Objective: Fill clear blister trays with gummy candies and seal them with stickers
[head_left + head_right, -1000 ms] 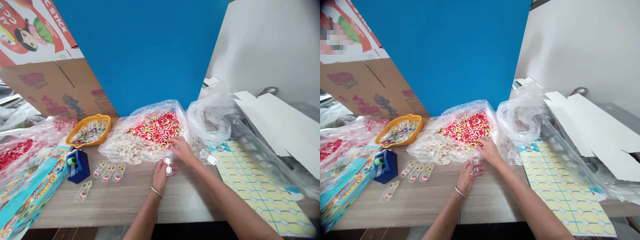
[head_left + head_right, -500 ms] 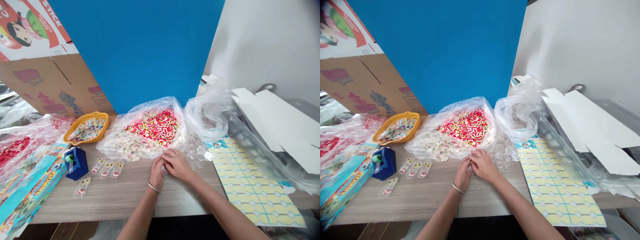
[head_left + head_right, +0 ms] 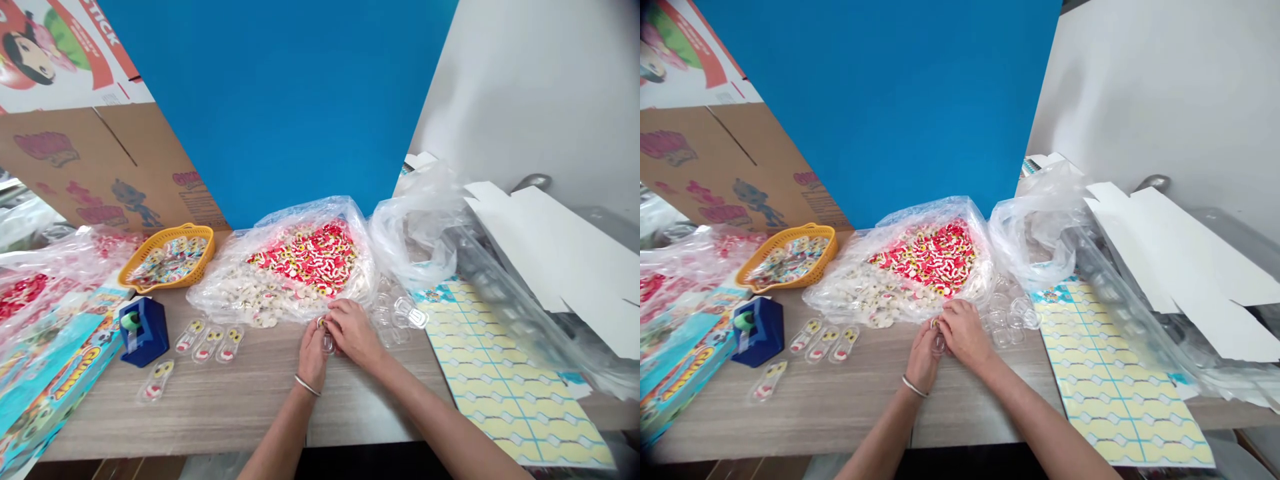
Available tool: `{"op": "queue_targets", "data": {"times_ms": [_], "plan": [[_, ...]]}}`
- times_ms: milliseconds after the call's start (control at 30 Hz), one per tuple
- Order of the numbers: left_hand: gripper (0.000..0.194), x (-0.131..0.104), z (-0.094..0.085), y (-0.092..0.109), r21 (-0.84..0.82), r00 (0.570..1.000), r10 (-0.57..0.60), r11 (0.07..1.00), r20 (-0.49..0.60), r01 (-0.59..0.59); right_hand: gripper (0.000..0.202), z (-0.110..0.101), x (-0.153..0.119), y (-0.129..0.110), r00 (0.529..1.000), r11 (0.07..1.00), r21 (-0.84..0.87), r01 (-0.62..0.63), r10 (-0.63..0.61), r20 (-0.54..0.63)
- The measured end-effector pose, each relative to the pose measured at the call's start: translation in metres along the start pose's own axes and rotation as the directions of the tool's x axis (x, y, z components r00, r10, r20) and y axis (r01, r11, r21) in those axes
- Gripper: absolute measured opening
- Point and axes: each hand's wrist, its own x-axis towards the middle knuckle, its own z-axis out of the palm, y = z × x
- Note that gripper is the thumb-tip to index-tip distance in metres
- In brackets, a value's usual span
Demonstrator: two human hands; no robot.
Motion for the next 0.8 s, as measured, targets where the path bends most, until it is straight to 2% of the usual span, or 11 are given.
{"op": "queue_targets", "data": {"times_ms": [133, 200, 300, 400, 500, 633, 700, 800], "plan": [[0.034, 0.0, 0.0, 0.0, 0.024, 0.999, -0.009, 1.0, 0.044, 0.008, 0.017, -0.005, 0.027, 0.002, 0.993, 0.987, -0.124, -0.098, 0.089, -0.079], [0.039, 0.0, 0.0, 0.001, 0.035, 0.998, -0.012, 0.999, 0.061, 0.01, 0.018, -0.004, 0.048, 0.008, 0.989, 0.965, -0.22, -0.145, 0.144, -0.02], [0.042, 0.001, 0.001, 0.001, 0.067, 0.998, -0.01, 0.998, 0.062, 0.006, 0.016, 0.004, 0.073, 0.017, 0.983, 0.944, -0.3, -0.133, 0.164, 0.078], [0.044, 0.001, 0.002, 0.001, 0.093, 0.998, -0.005, 0.996, 0.056, -0.001, 0.012, 0.014, 0.082, 0.023, 0.985, 0.948, -0.292, -0.125, 0.154, 0.081], [0.043, 0.001, 0.001, 0.001, 0.085, 0.998, -0.009, 0.996, 0.057, 0.004, 0.01, 0.015, 0.08, 0.026, 0.986, 0.955, -0.26, -0.14, 0.16, 0.057], [0.043, 0.0, 0.0, 0.001, 0.06, 0.998, -0.008, 0.998, 0.06, 0.004, 0.008, 0.002, 0.067, 0.023, 0.984, 0.964, -0.198, -0.177, 0.176, -0.022], [0.041, 0.0, 0.0, 0.0, 0.05, 0.998, -0.003, 0.999, 0.066, 0.0, 0.007, -0.006, 0.053, 0.018, 0.984, 0.981, -0.082, -0.175, 0.171, -0.055], [0.032, 0.003, -0.002, -0.003, 0.037, 0.997, 0.012, 0.999, 0.078, -0.015, 0.005, -0.01, 0.028, 0.011, 0.986, 0.966, 0.204, -0.158, 0.167, -0.027]]}}
